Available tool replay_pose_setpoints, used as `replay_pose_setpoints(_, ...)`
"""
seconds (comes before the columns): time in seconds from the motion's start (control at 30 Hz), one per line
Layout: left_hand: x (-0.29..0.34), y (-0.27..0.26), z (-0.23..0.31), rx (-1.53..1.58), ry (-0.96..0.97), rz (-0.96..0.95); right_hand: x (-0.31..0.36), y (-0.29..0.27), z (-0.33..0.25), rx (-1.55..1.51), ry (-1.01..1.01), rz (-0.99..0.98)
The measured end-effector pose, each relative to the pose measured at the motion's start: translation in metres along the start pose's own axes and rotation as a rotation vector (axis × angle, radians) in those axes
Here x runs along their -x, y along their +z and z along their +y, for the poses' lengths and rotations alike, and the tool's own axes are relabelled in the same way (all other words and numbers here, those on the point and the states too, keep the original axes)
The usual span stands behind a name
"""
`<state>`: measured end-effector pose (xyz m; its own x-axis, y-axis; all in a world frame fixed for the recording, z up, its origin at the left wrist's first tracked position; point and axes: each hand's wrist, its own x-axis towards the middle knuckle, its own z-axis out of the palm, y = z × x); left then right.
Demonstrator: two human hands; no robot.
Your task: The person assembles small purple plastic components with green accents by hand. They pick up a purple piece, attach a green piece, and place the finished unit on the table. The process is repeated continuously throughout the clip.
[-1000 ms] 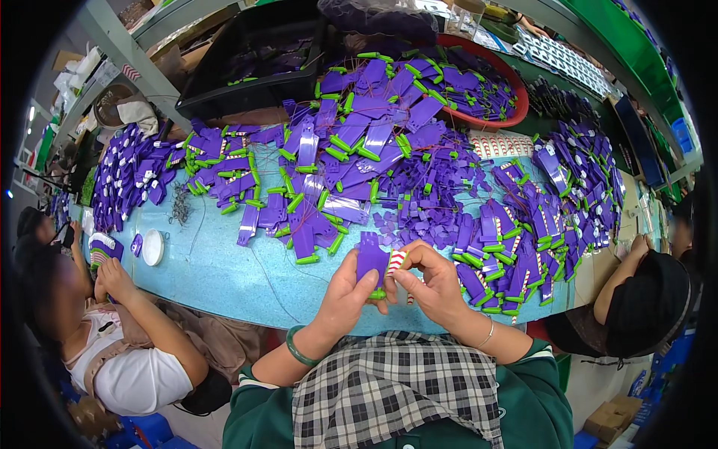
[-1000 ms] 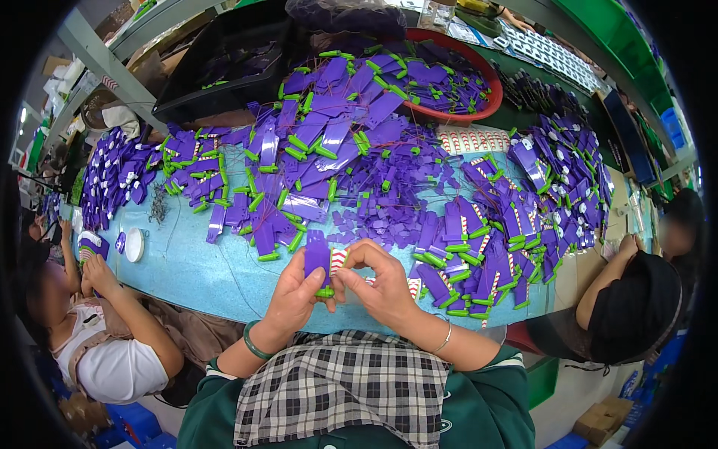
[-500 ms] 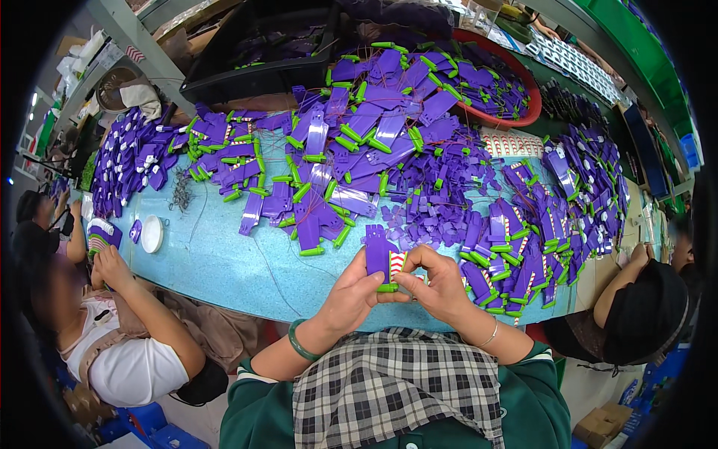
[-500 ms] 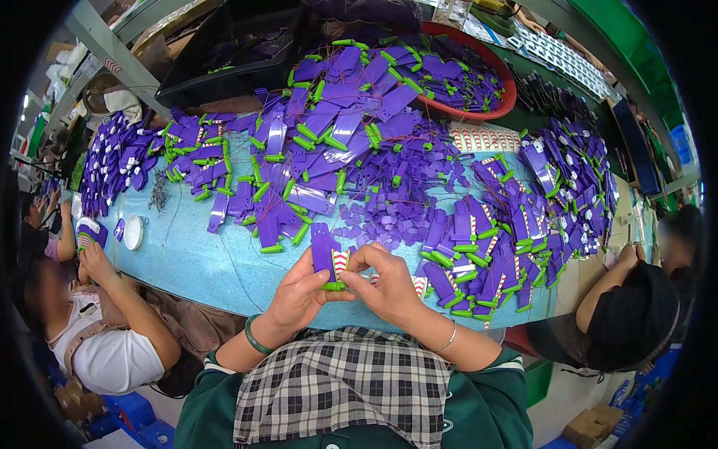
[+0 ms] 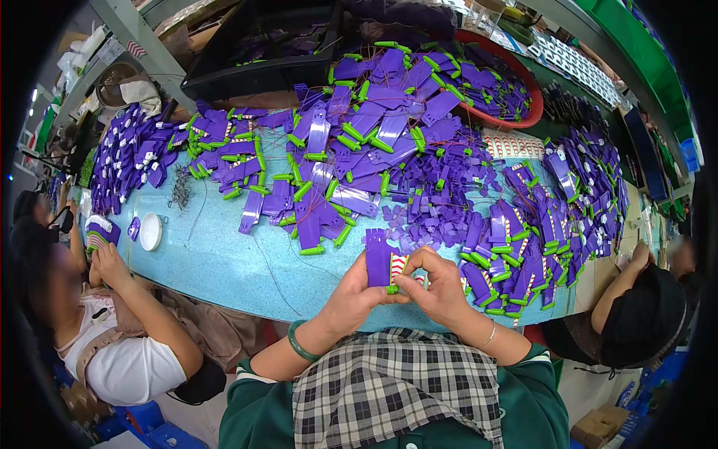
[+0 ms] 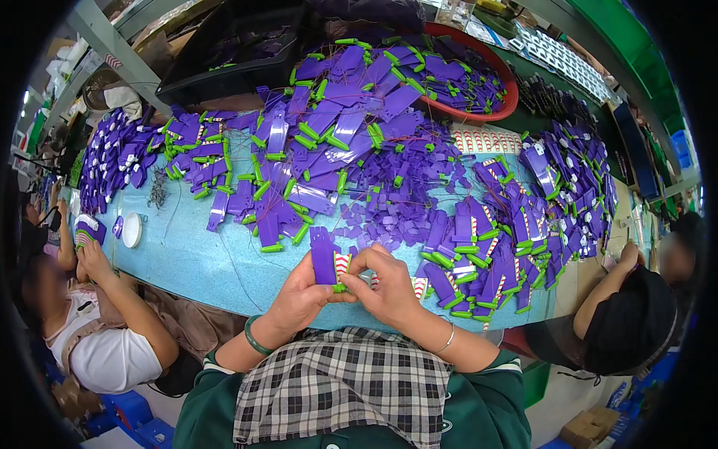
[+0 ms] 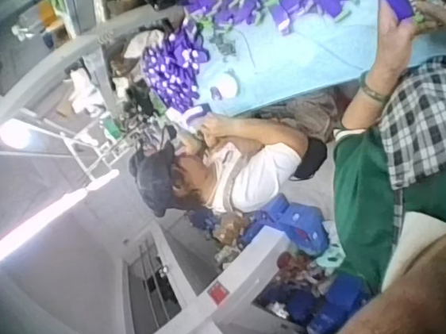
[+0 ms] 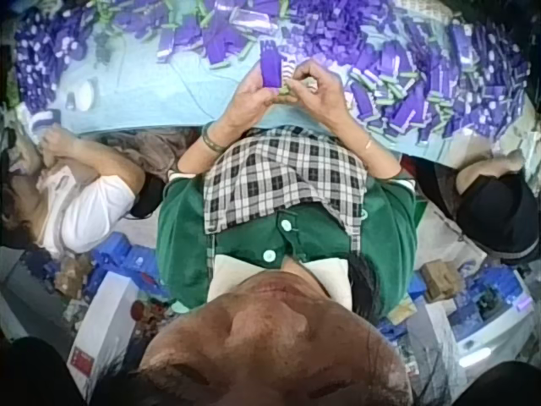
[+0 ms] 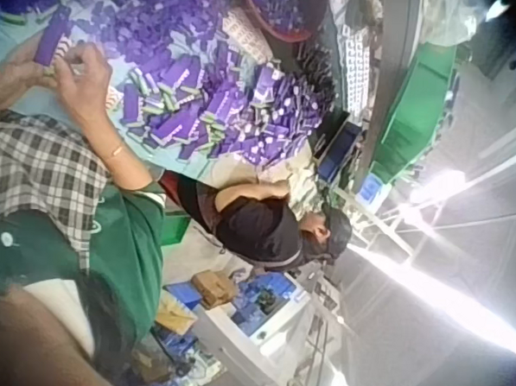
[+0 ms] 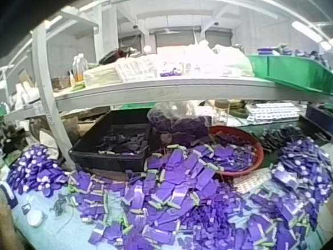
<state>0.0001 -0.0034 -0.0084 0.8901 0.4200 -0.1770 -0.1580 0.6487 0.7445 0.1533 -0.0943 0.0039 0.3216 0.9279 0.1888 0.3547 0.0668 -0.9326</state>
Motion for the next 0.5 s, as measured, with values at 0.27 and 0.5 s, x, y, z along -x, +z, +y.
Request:
replay_pose_setpoints(0.27,0.001,0.003,-0.001,-0.170,-0.022,-0.004,0.001,0.000,0.006,0.090,-0.165,0.068)
replay_pose_setpoints(0.5,0.004,0.001,-0.012,-0.369,0.121,-0.022,0.000,-0.002,0.004,0.249,-0.273,0.079)
